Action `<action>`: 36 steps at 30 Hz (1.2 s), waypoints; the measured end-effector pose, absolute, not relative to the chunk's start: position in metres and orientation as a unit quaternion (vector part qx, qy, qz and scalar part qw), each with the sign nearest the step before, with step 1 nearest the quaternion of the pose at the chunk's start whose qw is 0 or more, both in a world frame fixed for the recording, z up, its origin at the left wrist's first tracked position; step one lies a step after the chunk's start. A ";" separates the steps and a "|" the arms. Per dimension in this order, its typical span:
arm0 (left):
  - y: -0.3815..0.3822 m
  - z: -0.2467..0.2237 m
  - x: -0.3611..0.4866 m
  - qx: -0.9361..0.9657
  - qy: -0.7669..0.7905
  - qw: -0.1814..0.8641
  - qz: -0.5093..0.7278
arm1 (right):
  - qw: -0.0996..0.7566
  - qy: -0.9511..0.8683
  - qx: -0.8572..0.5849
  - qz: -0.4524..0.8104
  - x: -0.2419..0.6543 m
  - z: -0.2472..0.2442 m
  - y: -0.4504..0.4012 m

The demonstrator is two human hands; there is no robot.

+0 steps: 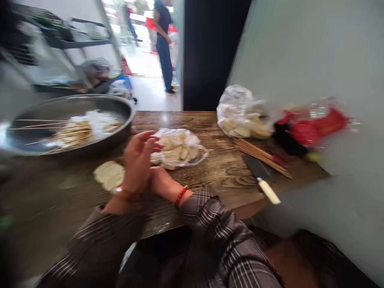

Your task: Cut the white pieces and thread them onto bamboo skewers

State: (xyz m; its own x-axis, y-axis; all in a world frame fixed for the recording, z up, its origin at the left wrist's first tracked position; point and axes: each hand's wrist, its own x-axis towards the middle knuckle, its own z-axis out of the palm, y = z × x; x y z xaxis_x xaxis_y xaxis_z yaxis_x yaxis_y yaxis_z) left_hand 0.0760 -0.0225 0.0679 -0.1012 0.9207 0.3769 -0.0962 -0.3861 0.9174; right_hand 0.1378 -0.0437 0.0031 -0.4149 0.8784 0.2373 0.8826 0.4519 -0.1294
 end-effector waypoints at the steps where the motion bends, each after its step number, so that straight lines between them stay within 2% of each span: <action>1: -0.019 0.068 0.075 0.538 0.383 0.400 0.636 | 0.110 -0.851 -0.513 -0.018 0.151 0.013 -0.048; 2: -0.016 0.068 0.075 0.530 0.381 0.398 0.645 | 0.124 -0.859 -0.496 0.014 0.166 0.023 -0.052; 5: -0.011 0.068 0.075 0.499 0.370 0.430 0.655 | 0.251 -0.846 -0.452 0.132 0.218 0.049 -0.067; 6: -0.011 0.068 0.074 0.492 0.367 0.450 0.649 | 0.307 -0.821 -0.452 0.163 0.238 0.055 -0.071; 8: -0.011 0.067 0.074 0.475 0.360 0.491 0.635 | 0.351 -0.771 -0.504 0.168 0.284 0.064 -0.072; 9: -0.011 0.066 0.074 0.464 0.358 0.508 0.631 | 0.351 -0.743 -0.547 0.161 0.308 0.066 -0.070; 12: -0.008 0.064 0.073 0.432 0.346 0.549 0.626 | 0.282 -0.648 -0.702 0.092 0.380 0.065 -0.059; 18: -0.006 0.062 0.072 0.432 0.349 0.564 0.611 | 0.205 -0.553 -0.807 0.013 0.465 0.042 -0.050; 28: -0.004 0.060 0.069 0.433 0.377 0.564 0.593 | 0.117 -0.530 -0.839 -0.030 0.482 0.009 -0.033; 36: -0.008 0.057 0.070 0.433 0.371 0.569 0.592 | 0.167 -0.544 -0.822 -0.036 0.470 0.012 -0.031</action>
